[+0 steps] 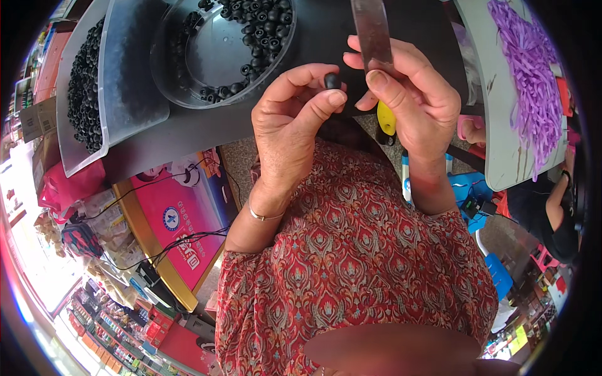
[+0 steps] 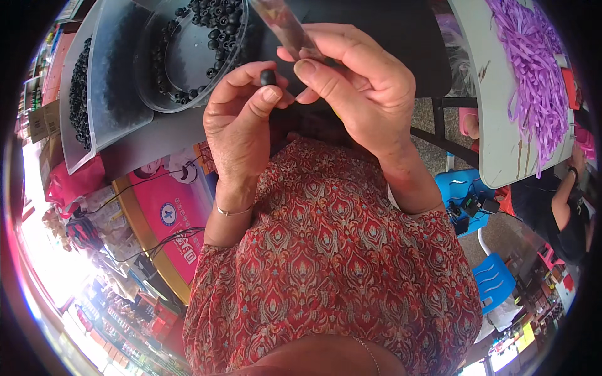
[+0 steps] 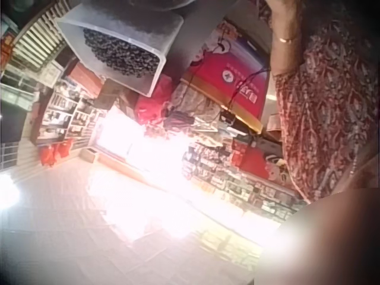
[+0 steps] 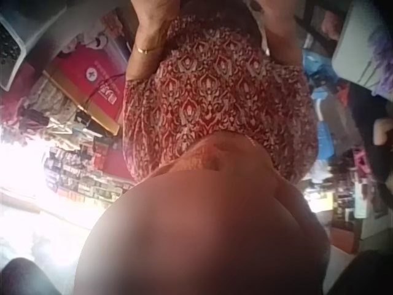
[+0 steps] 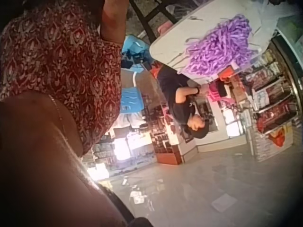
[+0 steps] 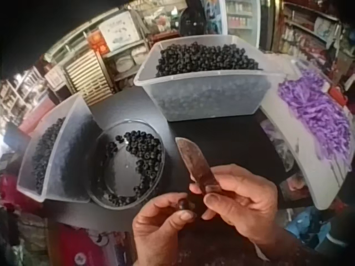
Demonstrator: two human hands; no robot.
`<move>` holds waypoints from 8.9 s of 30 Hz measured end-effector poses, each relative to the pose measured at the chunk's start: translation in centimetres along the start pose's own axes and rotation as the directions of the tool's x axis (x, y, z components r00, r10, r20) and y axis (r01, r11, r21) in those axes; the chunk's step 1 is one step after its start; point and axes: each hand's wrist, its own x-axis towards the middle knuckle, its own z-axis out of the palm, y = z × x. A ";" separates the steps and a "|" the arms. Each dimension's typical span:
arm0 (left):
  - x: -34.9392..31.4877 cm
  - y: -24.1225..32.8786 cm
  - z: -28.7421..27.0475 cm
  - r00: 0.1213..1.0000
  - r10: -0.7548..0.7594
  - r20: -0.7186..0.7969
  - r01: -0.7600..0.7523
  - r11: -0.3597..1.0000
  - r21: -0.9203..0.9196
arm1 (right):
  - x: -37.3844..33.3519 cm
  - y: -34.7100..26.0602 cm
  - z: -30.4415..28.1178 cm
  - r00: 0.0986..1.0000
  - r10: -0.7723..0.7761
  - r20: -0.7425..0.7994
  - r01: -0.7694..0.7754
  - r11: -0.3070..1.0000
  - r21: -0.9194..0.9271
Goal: Trimming or cutting small black rubber components with a knife.
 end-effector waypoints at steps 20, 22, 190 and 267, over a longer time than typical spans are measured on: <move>0.3 -1.2 -1.0 0.989 -0.068 0.133 0.107 0.943 -0.314 | -0.3 0.5 -0.7 0.987 0.115 0.113 -0.125 0.989 0.085; 0.4 -1.4 -1.2 0.988 -0.065 0.139 0.105 0.946 -0.306 | -0.3 0.5 -0.8 0.987 0.108 0.122 -0.120 0.988 0.095; -1.0 3.5 -2.9 0.979 0.167 0.121 -0.182 0.976 0.123 | -0.3 -1.3 4.8 0.996 -0.035 0.076 0.035 0.999 -0.002; -1.8 1.6 -5.9 0.938 0.321 0.131 -0.346 0.882 0.321 | -0.1 -0.8 6.1 0.961 0.144 0.238 -0.109 0.982 -0.153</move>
